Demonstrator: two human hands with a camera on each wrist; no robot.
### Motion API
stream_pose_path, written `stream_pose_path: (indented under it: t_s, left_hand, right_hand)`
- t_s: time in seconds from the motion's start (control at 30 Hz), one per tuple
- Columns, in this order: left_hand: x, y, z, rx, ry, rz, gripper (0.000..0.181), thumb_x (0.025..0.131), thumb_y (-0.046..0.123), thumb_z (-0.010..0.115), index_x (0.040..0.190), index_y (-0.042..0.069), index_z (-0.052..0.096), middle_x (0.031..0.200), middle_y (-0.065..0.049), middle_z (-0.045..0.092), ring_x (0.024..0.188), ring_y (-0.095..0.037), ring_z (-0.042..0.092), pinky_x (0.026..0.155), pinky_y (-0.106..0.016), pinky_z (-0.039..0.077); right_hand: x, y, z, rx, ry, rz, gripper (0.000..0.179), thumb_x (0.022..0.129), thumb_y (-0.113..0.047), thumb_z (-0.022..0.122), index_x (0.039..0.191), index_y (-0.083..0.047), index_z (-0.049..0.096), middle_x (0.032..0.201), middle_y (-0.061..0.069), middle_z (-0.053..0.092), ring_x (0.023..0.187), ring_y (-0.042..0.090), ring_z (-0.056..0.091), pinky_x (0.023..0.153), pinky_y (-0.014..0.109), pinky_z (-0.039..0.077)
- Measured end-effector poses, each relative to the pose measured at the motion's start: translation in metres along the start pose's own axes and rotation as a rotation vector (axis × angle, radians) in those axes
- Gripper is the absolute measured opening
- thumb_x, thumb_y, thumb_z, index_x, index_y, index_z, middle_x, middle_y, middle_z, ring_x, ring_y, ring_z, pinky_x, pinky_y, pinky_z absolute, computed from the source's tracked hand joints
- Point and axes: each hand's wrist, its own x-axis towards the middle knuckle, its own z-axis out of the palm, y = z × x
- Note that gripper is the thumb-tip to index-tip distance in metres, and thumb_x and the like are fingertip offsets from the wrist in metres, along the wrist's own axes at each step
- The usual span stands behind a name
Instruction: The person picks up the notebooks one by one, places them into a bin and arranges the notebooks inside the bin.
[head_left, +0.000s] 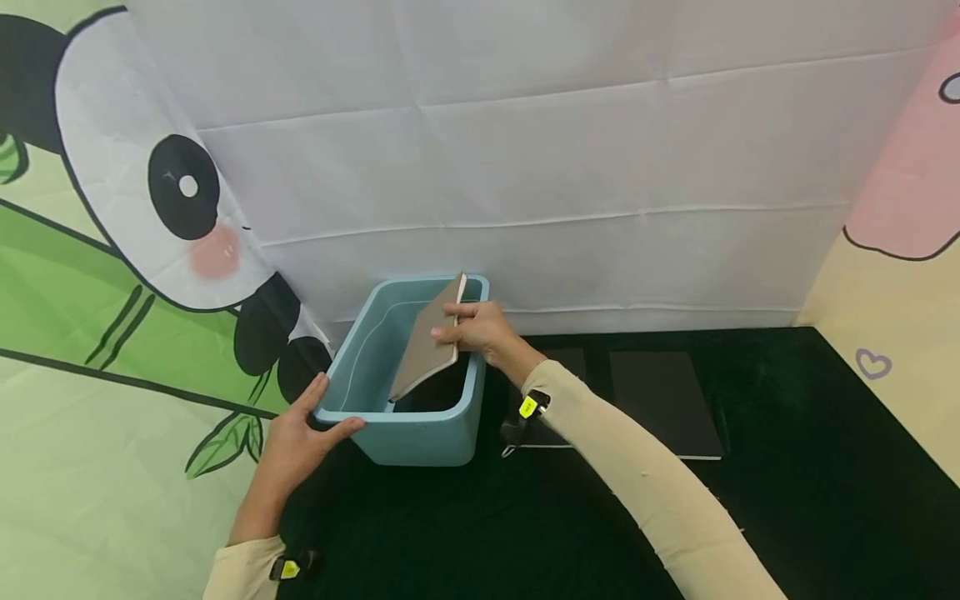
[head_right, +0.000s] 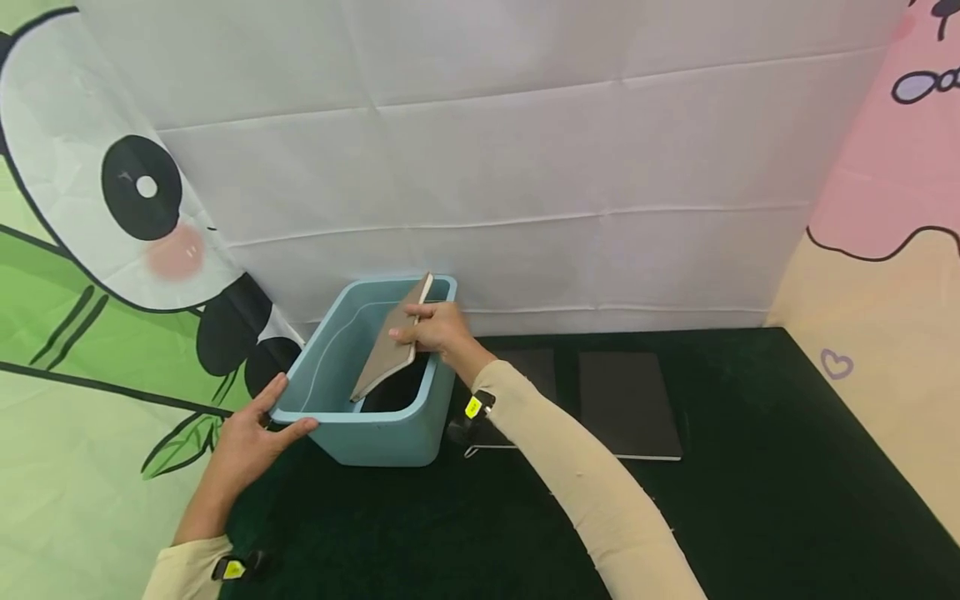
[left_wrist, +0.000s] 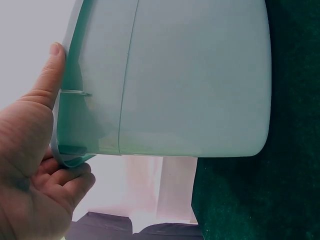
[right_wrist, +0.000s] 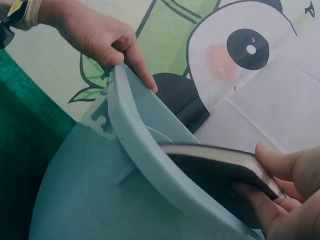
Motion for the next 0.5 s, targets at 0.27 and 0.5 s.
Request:
stream_pose_path:
  t_s: [0.27, 0.5]
  left_hand:
    - [0.004, 0.000, 0.002, -0.003, -0.012, -0.004, 0.104, 0.088, 0.054, 0.077, 0.164, 0.013, 0.019, 0.169, -0.013, 0.019, 0.149, -0.050, 0.027, 0.112, -0.072, 0.029]
    - [0.007, 0.002, 0.003, -0.005, -0.017, 0.000, 0.104, 0.088, 0.053, 0.076, 0.164, 0.012, 0.019, 0.169, -0.014, 0.019, 0.148, -0.051, 0.027, 0.112, -0.072, 0.029]
  right_hand:
    - [0.005, 0.004, 0.006, 0.000, 0.010, 0.017, 0.059, 0.092, -0.001, 0.075, 0.147, -0.003, 0.054, 0.131, 0.024, 0.066, 0.115, 0.034, 0.069, 0.095, 0.041, 0.058]
    - [-0.001, -0.006, -0.001, 0.028, 0.097, -0.016, 0.047, 0.094, 0.002, 0.071, 0.139, 0.003, 0.059, 0.141, 0.025, 0.057, 0.121, 0.035, 0.066, 0.096, 0.036, 0.057]
